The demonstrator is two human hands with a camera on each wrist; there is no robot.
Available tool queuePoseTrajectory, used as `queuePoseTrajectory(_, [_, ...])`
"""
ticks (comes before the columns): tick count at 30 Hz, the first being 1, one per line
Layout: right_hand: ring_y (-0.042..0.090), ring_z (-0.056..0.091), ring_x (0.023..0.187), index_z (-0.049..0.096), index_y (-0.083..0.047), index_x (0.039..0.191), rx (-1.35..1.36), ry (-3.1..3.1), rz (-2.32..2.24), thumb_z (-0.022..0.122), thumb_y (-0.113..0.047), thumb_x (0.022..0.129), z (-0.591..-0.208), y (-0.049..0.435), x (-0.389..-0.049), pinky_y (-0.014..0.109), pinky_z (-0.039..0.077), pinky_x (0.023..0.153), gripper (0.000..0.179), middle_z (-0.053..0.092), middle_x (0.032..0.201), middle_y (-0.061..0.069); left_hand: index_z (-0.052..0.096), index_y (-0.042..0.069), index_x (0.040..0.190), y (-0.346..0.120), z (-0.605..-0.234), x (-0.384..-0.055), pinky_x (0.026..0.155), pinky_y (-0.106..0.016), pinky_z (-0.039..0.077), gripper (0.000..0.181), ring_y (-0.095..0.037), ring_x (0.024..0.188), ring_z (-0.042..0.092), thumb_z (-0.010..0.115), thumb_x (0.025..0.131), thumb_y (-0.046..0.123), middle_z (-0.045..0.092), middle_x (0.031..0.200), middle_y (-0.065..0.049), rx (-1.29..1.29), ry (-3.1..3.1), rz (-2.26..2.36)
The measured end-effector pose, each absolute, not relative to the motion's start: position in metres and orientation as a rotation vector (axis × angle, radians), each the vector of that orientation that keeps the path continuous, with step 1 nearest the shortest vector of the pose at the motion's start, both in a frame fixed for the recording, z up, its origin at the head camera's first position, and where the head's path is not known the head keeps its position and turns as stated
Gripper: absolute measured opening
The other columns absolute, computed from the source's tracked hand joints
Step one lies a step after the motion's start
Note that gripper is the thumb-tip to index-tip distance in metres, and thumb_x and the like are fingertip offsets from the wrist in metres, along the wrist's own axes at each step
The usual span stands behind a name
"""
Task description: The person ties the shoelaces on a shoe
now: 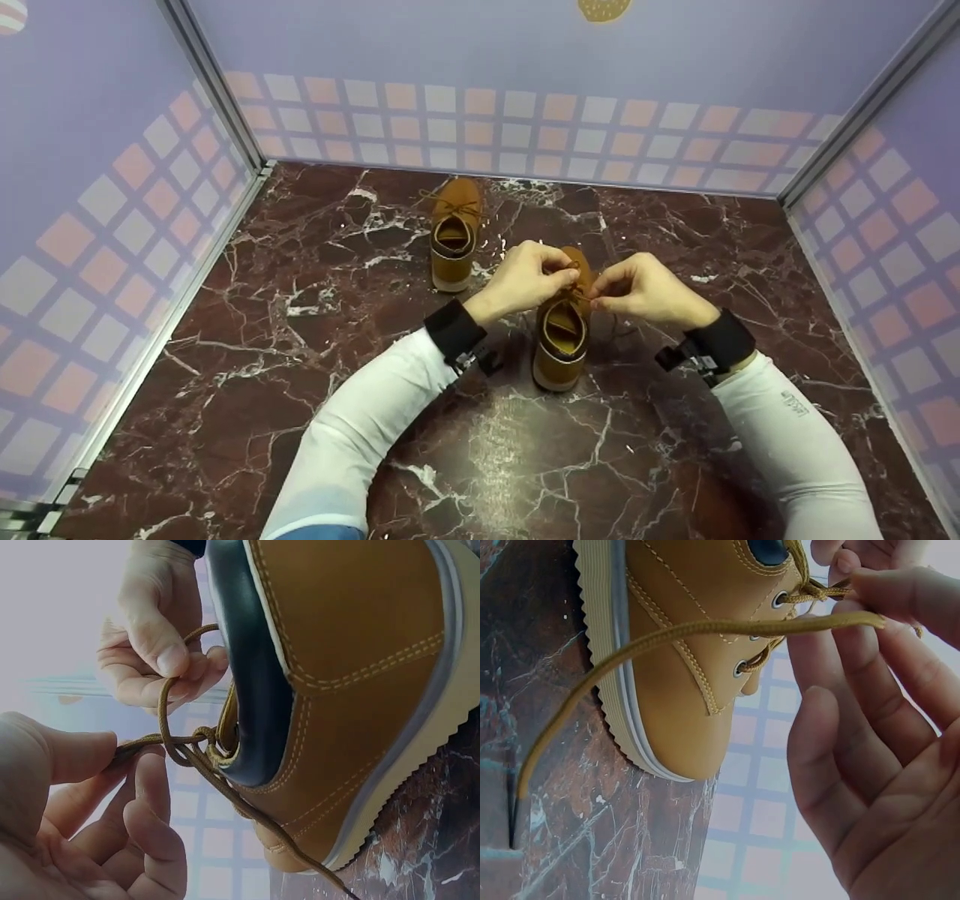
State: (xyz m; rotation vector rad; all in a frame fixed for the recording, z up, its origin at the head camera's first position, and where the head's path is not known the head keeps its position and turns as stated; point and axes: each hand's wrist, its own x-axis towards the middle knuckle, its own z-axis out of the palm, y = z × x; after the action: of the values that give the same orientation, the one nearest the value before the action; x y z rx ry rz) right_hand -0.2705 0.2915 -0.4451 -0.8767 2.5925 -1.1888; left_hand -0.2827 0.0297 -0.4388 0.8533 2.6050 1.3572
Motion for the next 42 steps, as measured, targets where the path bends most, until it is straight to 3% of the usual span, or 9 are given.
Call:
queuePoseTrajectory(8, [0.003, 0.062, 0.06, 0.088, -0.011, 0.094, -0.939, 2.569, -1.144, 0.082, 0.007, 0.089, -0.4486, 0.2922, -0.2721, 0.015, 0.05, 0.055, 0.019, 0.085, 0.087, 0.011, 0.087, 0.008, 0.113, 0.0284, -0.4424, -0.2858, 0.088, -0.027, 0.056, 0.019, -0.018, 0.096, 0.075, 0.075, 0.107, 0.021, 0.088, 0.11, -0.009, 0.859, 2.566, 1.402])
queuePoseTrajectory(14, [0.003, 0.062, 0.054, 0.086, -0.004, 0.097, -0.856, 2.58, -1.234, 0.078, 0.006, 0.093, -0.4445, 0.2918, -0.2708, 0.017, 0.051, 0.049, 0.013, 0.082, 0.085, 0.02, 0.086, 0.007, 0.113, 0.0265, -0.4431, -0.2882, 0.082, -0.021, 0.053, 0.019, -0.012, 0.089, 0.071, 0.074, 0.108, 0.02, 0.087, 0.109, -0.011, 0.879, 2.52, 1.431])
queuePoseTrajectory(21, [0.0, 0.064, 0.058, 0.083, 0.006, 0.102, -0.86, 2.61, -1.329, 0.078, 0.006, 0.096, -0.4418, 0.2888, -0.2717, 0.017, 0.053, 0.052, 0.009, 0.081, 0.086, 0.025, 0.086, 0.006, 0.113, 0.0254, -0.4423, -0.2882, 0.081, -0.019, 0.055, 0.018, -0.011, 0.087, 0.073, 0.075, 0.107, 0.019, 0.087, 0.108, -0.011, 0.848, 2.475, 1.456])
queuePoseTrajectory(31, [0.0, 0.066, 0.059, 0.084, 0.003, 0.099, -0.904, 2.585, -1.341, 0.079, 0.008, 0.094, -0.4438, 0.2856, -0.2714, 0.018, 0.056, 0.053, 0.009, 0.081, 0.086, 0.024, 0.088, 0.007, 0.111, 0.0252, -0.445, -0.2887, 0.079, -0.018, 0.052, 0.017, -0.008, 0.085, 0.069, 0.076, 0.106, 0.019, 0.088, 0.107, -0.012, 0.855, 2.5, 1.468])
queuePoseTrajectory(36, [0.007, 0.067, 0.057, 0.086, -0.005, 0.096, -0.945, 2.575, -1.31, 0.083, 0.004, 0.094, -0.447, 0.2842, -0.2718, 0.019, 0.055, 0.051, 0.01, 0.082, 0.082, 0.015, 0.088, 0.007, 0.113, 0.0252, -0.4457, -0.2886, 0.083, -0.02, 0.053, 0.018, -0.01, 0.089, 0.07, 0.077, 0.106, 0.02, 0.088, 0.109, -0.011, 0.849, 2.506, 1.471])
queuePoseTrajectory(42, [0.003, 0.068, 0.069, 0.086, -0.005, 0.095, -0.994, 2.595, -1.239, 0.084, 0.003, 0.091, -0.4488, 0.2838, -0.2728, 0.016, 0.053, 0.057, 0.01, 0.085, 0.09, 0.011, 0.088, 0.007, 0.118, 0.0252, -0.4444, -0.2903, 0.096, -0.03, 0.058, 0.022, -0.023, 0.106, 0.076, 0.078, 0.104, 0.022, 0.087, 0.117, -0.012, 0.843, 2.526, 1.459])
